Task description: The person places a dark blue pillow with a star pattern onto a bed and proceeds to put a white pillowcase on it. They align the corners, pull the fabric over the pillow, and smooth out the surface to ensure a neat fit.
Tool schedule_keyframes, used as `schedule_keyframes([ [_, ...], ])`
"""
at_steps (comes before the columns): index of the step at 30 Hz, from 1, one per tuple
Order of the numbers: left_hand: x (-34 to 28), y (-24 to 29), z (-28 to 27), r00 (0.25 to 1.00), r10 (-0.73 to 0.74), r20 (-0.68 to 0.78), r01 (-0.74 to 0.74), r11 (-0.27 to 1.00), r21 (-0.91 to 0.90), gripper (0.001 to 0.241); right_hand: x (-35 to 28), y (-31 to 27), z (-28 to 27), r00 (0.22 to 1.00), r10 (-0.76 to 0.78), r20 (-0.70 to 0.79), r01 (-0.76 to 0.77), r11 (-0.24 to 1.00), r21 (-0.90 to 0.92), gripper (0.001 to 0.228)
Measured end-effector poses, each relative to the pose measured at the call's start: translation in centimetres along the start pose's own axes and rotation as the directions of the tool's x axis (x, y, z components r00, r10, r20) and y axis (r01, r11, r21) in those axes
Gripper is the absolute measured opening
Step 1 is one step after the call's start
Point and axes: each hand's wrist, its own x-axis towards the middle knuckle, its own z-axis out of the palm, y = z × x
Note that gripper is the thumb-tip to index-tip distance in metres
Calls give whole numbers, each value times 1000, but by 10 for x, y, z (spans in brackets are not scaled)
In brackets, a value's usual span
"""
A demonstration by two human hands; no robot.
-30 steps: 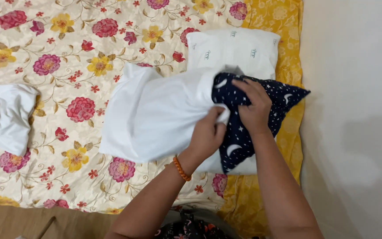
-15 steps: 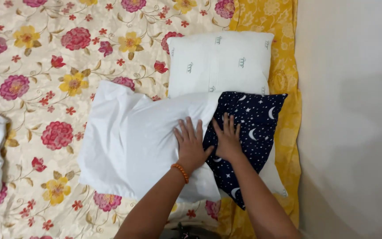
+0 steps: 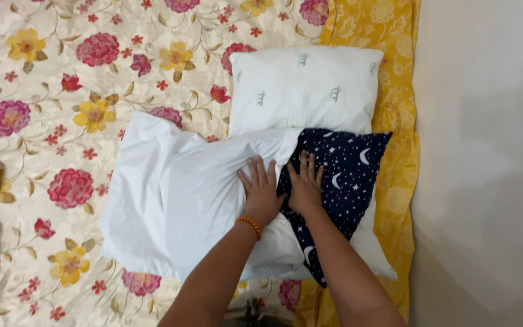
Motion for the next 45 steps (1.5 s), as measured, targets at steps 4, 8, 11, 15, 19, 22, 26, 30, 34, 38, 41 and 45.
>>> schedule_keyframes([
  [4, -22, -10, 1, 994, 42, -105, -57, 988, -147, 100, -21, -5, -7, 998, -10, -62, 10, 1000, -11, 100],
  [8, -67, -16, 5, 925, -12, -380, -173, 877, -448, 81, -58, -5, 4, 970, -82, -227, 101, 992, 70, 98],
  [11, -86, -19, -10, 852, -117, -510, -197, 831, -520, 68, -69, -4, 5, 925, -121, -361, 159, 984, 77, 97],
  [15, -120, -29, -16, 878, -189, -440, -76, 852, -518, 47, -104, -18, -4, 931, -103, -351, 147, 984, 101, 102],
  [19, -115, -34, -13, 886, -160, -436, -109, 842, -529, 30, -118, -33, -16, 963, -52, -263, 83, 991, 105, 109],
  [22, -148, -25, -28, 883, -236, -406, -130, 709, -693, 19, -149, -35, -4, 974, -77, -214, 123, 970, 211, 106],
  [26, -157, -12, -67, 863, -207, -460, -323, 473, -820, 19, -167, -53, -30, 974, -125, -189, 219, 732, 646, 91],
  [30, -184, -6, -69, 885, 68, -461, -434, 480, -762, 24, -169, -41, 23, 965, -144, -217, 217, 906, 363, 70],
  [34, -196, -30, -66, 852, 182, -491, -506, 530, -680, 25, -168, -50, 40, 900, -103, -424, 194, 965, 178, 45],
  [38, -196, -87, -19, 835, -75, -545, -413, 569, -711, 28, -151, -53, 51, 804, 166, -571, 128, 890, 438, 26],
  [41, -188, -148, 51, 802, -382, -460, -183, 576, -797, 32, -149, -65, 36, 684, 278, -674, 195, 821, 537, 25],
  [45, -197, -218, 114, 744, -646, -168, 179, 435, -883, 44, -171, -111, -17, 532, 384, -755, 334, 724, 604, 23],
])
